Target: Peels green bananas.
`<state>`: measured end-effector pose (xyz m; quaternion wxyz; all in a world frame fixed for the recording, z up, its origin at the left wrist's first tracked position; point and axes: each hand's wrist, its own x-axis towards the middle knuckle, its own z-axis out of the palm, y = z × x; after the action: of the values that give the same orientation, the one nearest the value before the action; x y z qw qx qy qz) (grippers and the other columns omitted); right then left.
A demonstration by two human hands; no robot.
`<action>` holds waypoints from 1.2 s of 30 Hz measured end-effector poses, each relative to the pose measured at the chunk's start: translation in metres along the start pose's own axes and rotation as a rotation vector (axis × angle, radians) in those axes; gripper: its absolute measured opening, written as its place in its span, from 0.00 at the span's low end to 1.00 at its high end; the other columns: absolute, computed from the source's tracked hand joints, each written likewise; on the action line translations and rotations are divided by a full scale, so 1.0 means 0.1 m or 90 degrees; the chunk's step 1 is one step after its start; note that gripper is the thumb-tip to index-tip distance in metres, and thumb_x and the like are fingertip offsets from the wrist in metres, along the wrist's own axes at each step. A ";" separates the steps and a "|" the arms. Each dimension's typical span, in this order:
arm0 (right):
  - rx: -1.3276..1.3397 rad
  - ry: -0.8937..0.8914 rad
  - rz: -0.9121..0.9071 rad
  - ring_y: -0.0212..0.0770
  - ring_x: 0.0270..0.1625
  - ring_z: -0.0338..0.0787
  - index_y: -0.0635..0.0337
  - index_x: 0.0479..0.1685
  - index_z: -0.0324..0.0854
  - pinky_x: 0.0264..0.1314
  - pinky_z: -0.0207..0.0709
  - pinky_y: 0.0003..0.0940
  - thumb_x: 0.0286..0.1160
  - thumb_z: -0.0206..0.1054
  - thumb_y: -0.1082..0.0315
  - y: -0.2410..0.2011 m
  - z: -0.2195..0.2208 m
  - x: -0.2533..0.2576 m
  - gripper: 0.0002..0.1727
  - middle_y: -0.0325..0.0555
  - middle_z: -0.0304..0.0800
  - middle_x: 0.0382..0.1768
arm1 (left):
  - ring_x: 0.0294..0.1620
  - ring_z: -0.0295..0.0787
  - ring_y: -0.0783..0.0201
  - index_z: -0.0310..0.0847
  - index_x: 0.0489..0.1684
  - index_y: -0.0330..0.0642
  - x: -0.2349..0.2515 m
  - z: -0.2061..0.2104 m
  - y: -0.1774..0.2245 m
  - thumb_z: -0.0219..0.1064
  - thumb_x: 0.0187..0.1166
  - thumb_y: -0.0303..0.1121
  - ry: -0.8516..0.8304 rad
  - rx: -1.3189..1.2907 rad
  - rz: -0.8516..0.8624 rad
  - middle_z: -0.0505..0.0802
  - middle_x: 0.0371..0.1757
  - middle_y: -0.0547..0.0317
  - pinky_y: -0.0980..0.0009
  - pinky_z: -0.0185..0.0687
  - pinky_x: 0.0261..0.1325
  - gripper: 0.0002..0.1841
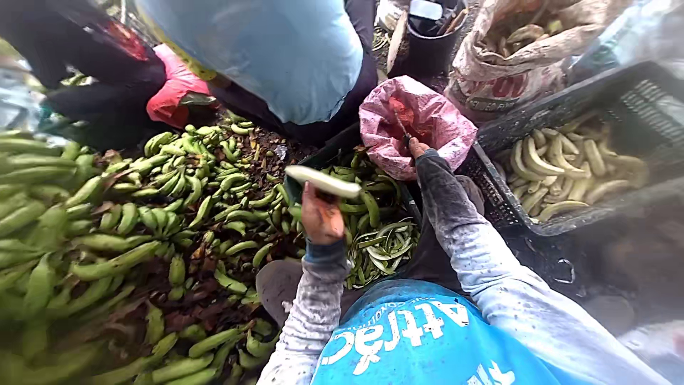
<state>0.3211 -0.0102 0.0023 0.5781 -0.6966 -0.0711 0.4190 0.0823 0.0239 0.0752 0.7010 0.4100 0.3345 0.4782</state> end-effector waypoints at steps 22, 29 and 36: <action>0.139 -0.022 -0.143 0.42 0.39 0.82 0.75 0.66 0.75 0.54 0.78 0.38 0.96 0.47 0.60 0.39 0.04 0.44 0.24 0.58 0.84 0.43 | 0.92 0.50 0.31 0.85 0.72 0.50 0.54 -0.56 -1.43 0.61 0.73 0.12 -0.613 1.295 0.127 0.66 0.90 0.36 0.23 0.40 0.85 0.29; -0.109 0.012 -0.244 0.63 0.80 0.77 0.65 0.78 0.75 0.85 0.65 0.59 0.87 0.61 0.52 0.29 0.00 -0.10 0.30 0.70 0.78 0.75 | 0.72 0.83 0.36 0.73 0.78 0.33 0.66 -0.49 -0.50 0.72 0.78 0.30 -0.224 0.945 -0.055 0.86 0.69 0.31 0.39 0.72 0.77 0.28; -0.137 -0.143 -0.150 0.48 0.42 0.89 0.65 0.77 0.72 0.54 0.83 0.49 0.88 0.53 0.57 0.82 0.41 -0.99 0.26 0.58 0.89 0.44 | 0.53 0.88 0.61 0.52 0.84 0.41 0.23 -0.87 -0.20 0.53 0.91 0.29 0.091 0.190 0.031 0.84 0.62 0.50 0.61 0.89 0.51 0.25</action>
<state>0.1991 -0.0635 -0.0185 0.5335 -0.6902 -0.2606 0.4136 0.0231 0.0637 0.0172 0.5950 0.4824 0.4406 0.4680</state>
